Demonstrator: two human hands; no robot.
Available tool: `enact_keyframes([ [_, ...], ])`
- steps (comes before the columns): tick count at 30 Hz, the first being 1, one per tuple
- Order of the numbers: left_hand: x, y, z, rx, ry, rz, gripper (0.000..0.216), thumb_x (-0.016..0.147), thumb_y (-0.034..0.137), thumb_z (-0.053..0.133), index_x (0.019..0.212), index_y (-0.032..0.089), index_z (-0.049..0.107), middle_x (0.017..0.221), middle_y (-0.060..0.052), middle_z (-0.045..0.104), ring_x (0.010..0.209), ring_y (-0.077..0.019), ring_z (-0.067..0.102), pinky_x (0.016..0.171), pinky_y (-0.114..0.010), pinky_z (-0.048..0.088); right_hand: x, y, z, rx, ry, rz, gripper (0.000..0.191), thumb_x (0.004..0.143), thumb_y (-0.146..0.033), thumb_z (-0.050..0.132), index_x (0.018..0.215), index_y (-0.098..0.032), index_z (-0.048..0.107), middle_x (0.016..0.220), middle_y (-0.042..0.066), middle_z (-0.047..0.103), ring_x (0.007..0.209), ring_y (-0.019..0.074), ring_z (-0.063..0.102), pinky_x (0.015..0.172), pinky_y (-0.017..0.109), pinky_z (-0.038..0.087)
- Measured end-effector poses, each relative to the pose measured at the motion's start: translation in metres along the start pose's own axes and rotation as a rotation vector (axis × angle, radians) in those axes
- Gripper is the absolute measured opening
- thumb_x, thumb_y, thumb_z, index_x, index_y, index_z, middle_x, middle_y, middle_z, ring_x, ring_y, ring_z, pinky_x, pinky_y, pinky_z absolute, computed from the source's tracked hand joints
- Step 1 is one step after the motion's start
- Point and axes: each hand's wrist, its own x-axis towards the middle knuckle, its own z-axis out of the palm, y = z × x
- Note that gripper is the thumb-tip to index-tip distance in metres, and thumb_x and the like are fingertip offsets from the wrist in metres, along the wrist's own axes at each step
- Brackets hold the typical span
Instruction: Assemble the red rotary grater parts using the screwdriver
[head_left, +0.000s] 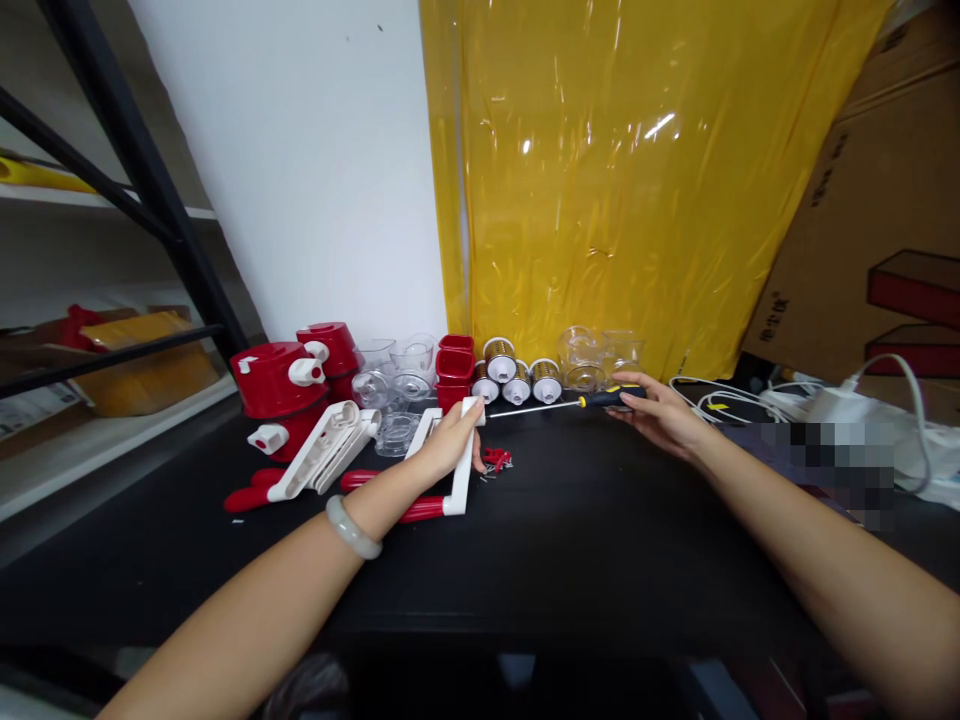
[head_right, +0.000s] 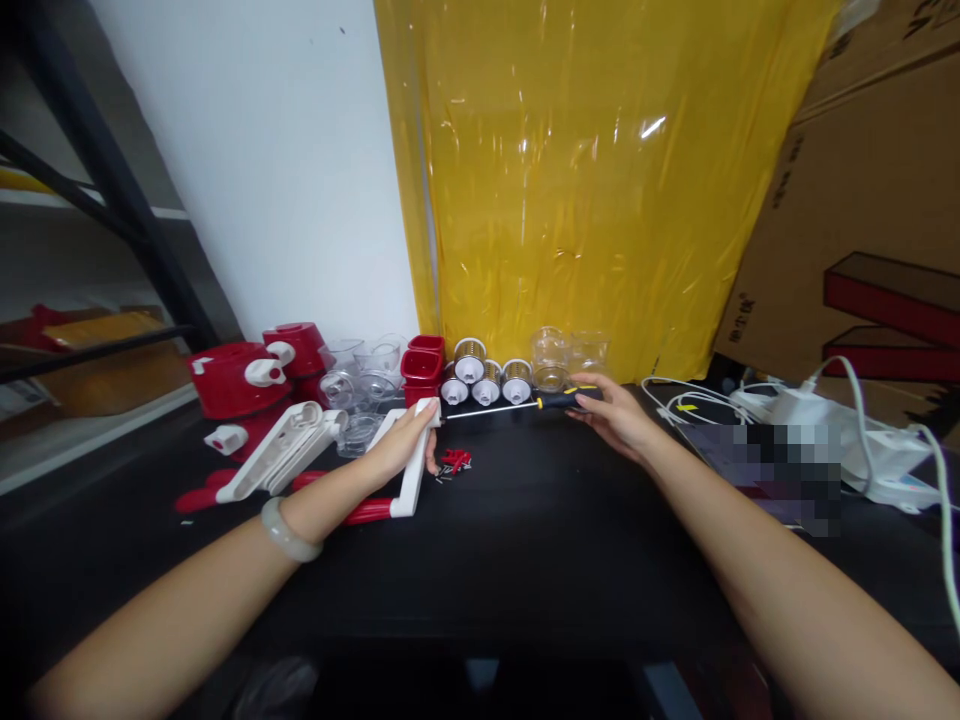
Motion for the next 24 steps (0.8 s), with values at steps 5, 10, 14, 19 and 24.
enact_keyframes([
  [5,0.000,-0.001,0.000,0.026,-0.016,0.014,0.047,0.087,0.069,0.045,0.088,0.023,0.037,0.045,0.008,0.052,0.037,-0.0170,0.059,0.038,-0.022,0.039,0.004,0.000,0.001,-0.095,0.065,-0.049,0.041,0.061,-0.045,0.083,0.094,-0.025,0.067,0.093,0.003,0.066,0.084,0.0197,0.066,0.079,0.038,0.055],
  [10,0.002,-0.003,-0.001,0.021,-0.003,0.012,0.047,0.087,0.069,0.045,0.090,0.022,0.038,0.045,0.008,0.052,0.037,-0.0168,0.058,0.038,-0.022,0.040,0.011,0.011,-0.008,-0.396,0.091,-0.065,0.048,0.076,-0.071,0.059,0.084,-0.024,0.064,0.066,0.001,0.063,0.056,0.0175,0.060,0.058,0.034,0.051],
  [14,0.002,-0.001,-0.002,-0.003,0.005,-0.003,0.047,0.087,0.069,0.046,0.092,0.022,0.039,0.045,0.008,0.052,0.036,-0.0171,0.058,0.039,-0.023,0.043,0.013,0.015,-0.012,-0.492,0.072,-0.105,0.046,0.079,-0.068,0.058,0.078,-0.023,0.061,0.058,-0.002,0.056,0.049,0.0131,0.052,0.050,0.028,0.043],
  [19,0.001,-0.001,-0.001,0.005,-0.003,-0.003,0.045,0.088,0.067,0.046,0.089,0.023,0.038,0.045,0.008,0.051,0.036,-0.0166,0.057,0.039,-0.023,0.041,0.010,0.013,-0.005,-0.267,0.095,-0.069,0.040,0.070,-0.060,0.074,0.087,-0.025,0.065,0.077,-0.002,0.062,0.059,0.0112,0.057,0.055,0.026,0.049],
  [24,0.002,-0.003,-0.001,0.019,-0.003,0.000,0.047,0.087,0.069,0.046,0.088,0.023,0.039,0.045,0.007,0.052,0.037,-0.0175,0.058,0.039,-0.023,0.039,0.007,0.008,0.000,-0.014,0.093,0.067,0.043,0.061,-0.046,0.085,0.095,-0.028,0.065,0.082,-0.002,0.064,0.066,0.0116,0.062,0.066,0.027,0.054],
])
